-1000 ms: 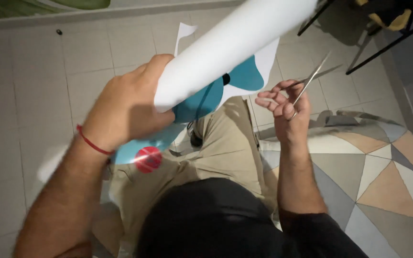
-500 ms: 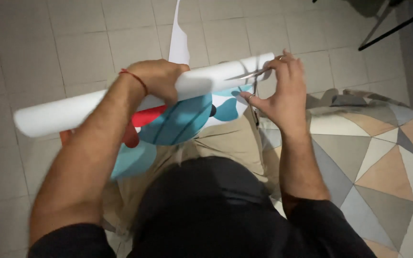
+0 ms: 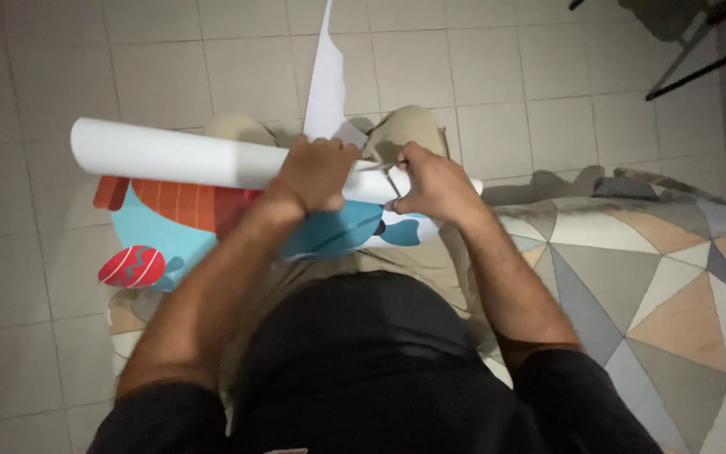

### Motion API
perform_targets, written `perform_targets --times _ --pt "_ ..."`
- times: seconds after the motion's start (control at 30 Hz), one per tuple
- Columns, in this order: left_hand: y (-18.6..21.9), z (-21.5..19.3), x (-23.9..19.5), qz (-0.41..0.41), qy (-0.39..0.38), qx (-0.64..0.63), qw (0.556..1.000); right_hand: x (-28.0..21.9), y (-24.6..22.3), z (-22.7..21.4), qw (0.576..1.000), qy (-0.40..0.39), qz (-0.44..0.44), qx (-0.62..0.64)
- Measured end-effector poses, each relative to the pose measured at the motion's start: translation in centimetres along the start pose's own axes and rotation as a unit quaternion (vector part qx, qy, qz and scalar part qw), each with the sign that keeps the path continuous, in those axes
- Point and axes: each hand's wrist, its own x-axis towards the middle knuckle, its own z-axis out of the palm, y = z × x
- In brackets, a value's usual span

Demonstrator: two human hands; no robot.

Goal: Using scissors to precisely cut out a printed decal from a large paper roll.

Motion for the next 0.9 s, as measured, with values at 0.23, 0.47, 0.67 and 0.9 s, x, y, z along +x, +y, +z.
perform_targets --times 0.23,0.47,0.67,0.9 --pt "6.1 1.0 -14.5 -0.219 0.020 -0.219 0.951 0.1 -1.7 -0.7 0.997 -0.022 0.005 -0.068" --pt "3.5 11.0 -12.8 -0.327 -0.048 -0.647 0.687 -1.5 -3.9 -1.4 0.997 0.057 0.050 -0.033" --pt "3.7 14.7 -6.1 -0.266 0.117 -0.830 0.477 -2.7 -2.7 -1.5 0.987 0.098 0.114 0.063" --pt "5.3 5.9 -6.2 -0.292 0.169 -0.793 0.507 -4.8 -3.3 -1.6 0.974 0.148 0.142 0.097"
